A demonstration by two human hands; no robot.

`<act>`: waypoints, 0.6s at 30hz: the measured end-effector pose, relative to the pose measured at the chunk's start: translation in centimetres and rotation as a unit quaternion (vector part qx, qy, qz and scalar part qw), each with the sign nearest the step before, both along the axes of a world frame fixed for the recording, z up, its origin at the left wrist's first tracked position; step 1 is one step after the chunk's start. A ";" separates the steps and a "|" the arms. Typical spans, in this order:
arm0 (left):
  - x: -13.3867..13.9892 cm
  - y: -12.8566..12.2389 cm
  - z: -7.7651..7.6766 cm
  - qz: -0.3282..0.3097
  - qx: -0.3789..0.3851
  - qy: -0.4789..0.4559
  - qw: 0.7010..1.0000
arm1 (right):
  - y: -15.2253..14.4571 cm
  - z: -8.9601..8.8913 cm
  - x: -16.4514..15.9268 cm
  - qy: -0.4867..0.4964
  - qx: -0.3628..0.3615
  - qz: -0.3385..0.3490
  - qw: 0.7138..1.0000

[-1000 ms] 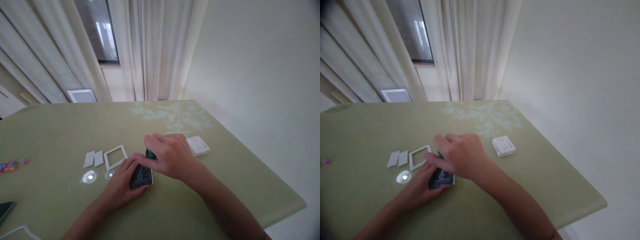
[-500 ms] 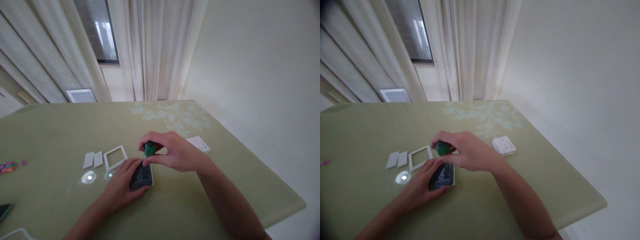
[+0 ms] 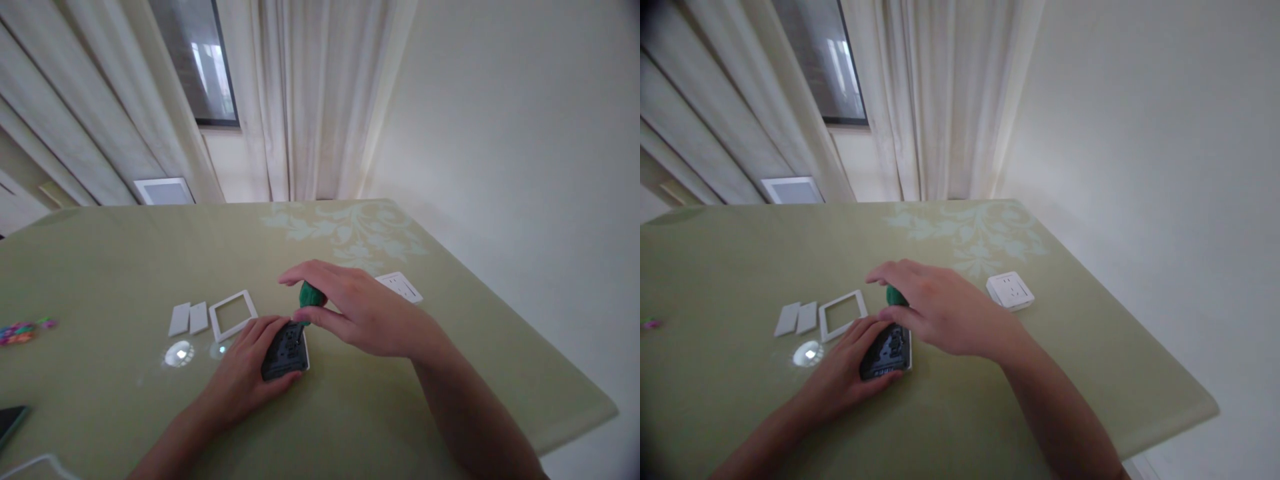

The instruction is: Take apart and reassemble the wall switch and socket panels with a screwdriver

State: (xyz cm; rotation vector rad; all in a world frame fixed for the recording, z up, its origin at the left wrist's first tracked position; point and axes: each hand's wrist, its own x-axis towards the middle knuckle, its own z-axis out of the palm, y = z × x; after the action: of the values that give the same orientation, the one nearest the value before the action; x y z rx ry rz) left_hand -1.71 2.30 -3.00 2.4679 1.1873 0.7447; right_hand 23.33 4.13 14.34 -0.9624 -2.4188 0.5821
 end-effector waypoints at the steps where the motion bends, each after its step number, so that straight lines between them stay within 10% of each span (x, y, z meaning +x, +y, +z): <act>1: 0.0 0.0 0.1 -0.001 -0.002 -0.001 1.000 | 0.1 0.1 0.2 0.003 -0.004 0.017 1.000; 9: 0.1 -0.1 0.2 -0.006 -0.002 0.003 1.000 | 0.6 -0.3 0.4 0.041 -0.017 0.103 0.994; 18: 0.0 0.0 0.1 0.007 -0.007 -0.008 1.000 | -0.3 -0.2 -0.1 0.005 0.016 0.023 1.000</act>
State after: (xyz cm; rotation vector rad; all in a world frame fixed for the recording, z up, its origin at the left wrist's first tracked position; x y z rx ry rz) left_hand -1.70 2.27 -2.94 2.4398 1.2002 0.7552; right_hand 23.24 3.86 14.13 -0.8906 -2.4400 0.5603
